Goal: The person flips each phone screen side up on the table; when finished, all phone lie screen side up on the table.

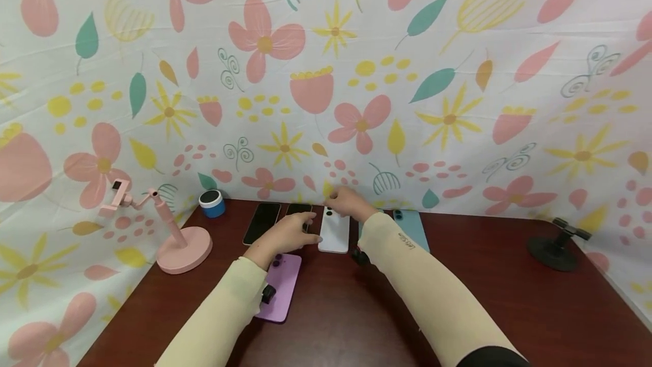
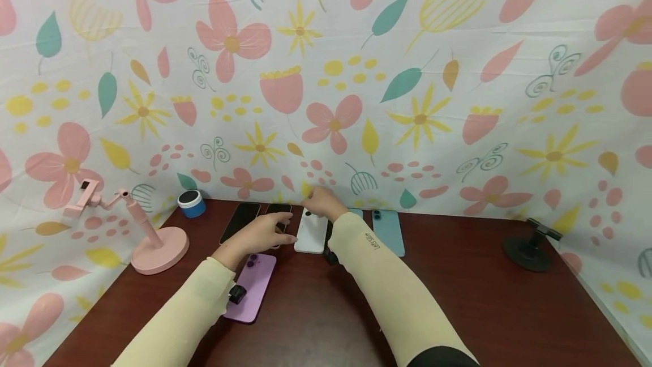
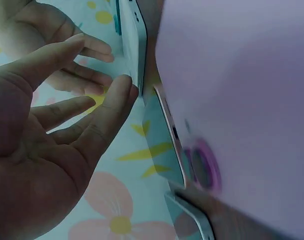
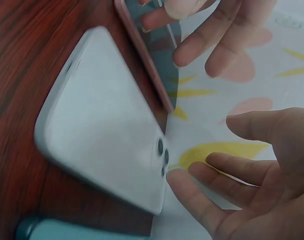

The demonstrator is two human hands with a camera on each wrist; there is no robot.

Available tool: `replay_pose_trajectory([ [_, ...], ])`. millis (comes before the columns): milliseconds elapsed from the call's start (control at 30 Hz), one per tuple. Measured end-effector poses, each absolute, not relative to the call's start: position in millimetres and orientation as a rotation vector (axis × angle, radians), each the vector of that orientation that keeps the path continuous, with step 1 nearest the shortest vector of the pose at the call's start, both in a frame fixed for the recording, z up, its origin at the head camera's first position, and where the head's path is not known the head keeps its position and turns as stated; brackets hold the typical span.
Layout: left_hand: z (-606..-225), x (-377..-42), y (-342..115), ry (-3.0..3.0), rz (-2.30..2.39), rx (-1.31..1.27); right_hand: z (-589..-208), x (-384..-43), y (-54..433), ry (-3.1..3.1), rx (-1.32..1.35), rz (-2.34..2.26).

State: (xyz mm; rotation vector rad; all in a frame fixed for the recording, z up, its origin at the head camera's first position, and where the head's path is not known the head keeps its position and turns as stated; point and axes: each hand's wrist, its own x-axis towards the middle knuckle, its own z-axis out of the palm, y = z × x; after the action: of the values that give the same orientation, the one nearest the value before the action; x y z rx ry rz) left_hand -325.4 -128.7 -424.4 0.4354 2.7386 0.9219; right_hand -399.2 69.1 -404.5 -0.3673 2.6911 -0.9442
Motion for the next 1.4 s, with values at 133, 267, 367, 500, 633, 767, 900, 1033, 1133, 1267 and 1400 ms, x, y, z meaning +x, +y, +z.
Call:
replay_pose_trajectory([
  [133, -427.2, -329.3, -120.9, 2.761, 0.889, 0.442, -406.0, -400.4, 77.0, 2.767, -0.356, -0.851],
  [267, -430.9, -334.0, -114.7, 2.772, 0.852, 0.458, -409.0, -403.6, 83.2, 2.839, -0.353, -0.767],
  [367, -433.7, -335.6, -111.1, 2.777, 0.804, 0.470, -413.2, -408.0, 85.2, 2.838, -0.352, -0.725],
  [500, -437.0, -336.2, -106.8, 2.789, 0.747, 0.476, -418.2, -414.5, 84.2, 2.830, -0.316, -0.692],
  [633, -437.5, -334.4, -103.5, 2.798, 0.692, 0.501, -420.1, -417.8, 82.6, 2.840, -0.268, -0.678],
  [767, -435.8, -330.7, -101.7, 2.804, 0.636, 0.525, -420.8, -418.1, 81.6, 2.857, -0.296, -0.628],
  [900, -434.4, -328.0, -100.9, 2.810, 0.601, 0.529, -422.2, -416.9, 80.2, 2.856, -0.331, -0.596],
  [1033, -433.8, -326.9, -100.8, 2.829, 0.560, 0.535, -423.1, -414.1, 79.1, 2.828, -0.312, -0.631],
  [1133, -434.4, -326.6, -100.9, 2.851, 0.525, 0.555, -423.1, -411.7, 78.3, 2.817, -0.308, -0.617],
  [1267, -434.4, -325.2, -100.4, 2.872, 0.506, 0.581, -423.8, -410.1, 76.9, 2.833, -0.314, -0.557],
  [1400, -432.9, -323.6, -99.3, 2.889, 0.482, 0.607, -425.2, -410.8, 76.4, 2.833, -0.304, -0.552],
])
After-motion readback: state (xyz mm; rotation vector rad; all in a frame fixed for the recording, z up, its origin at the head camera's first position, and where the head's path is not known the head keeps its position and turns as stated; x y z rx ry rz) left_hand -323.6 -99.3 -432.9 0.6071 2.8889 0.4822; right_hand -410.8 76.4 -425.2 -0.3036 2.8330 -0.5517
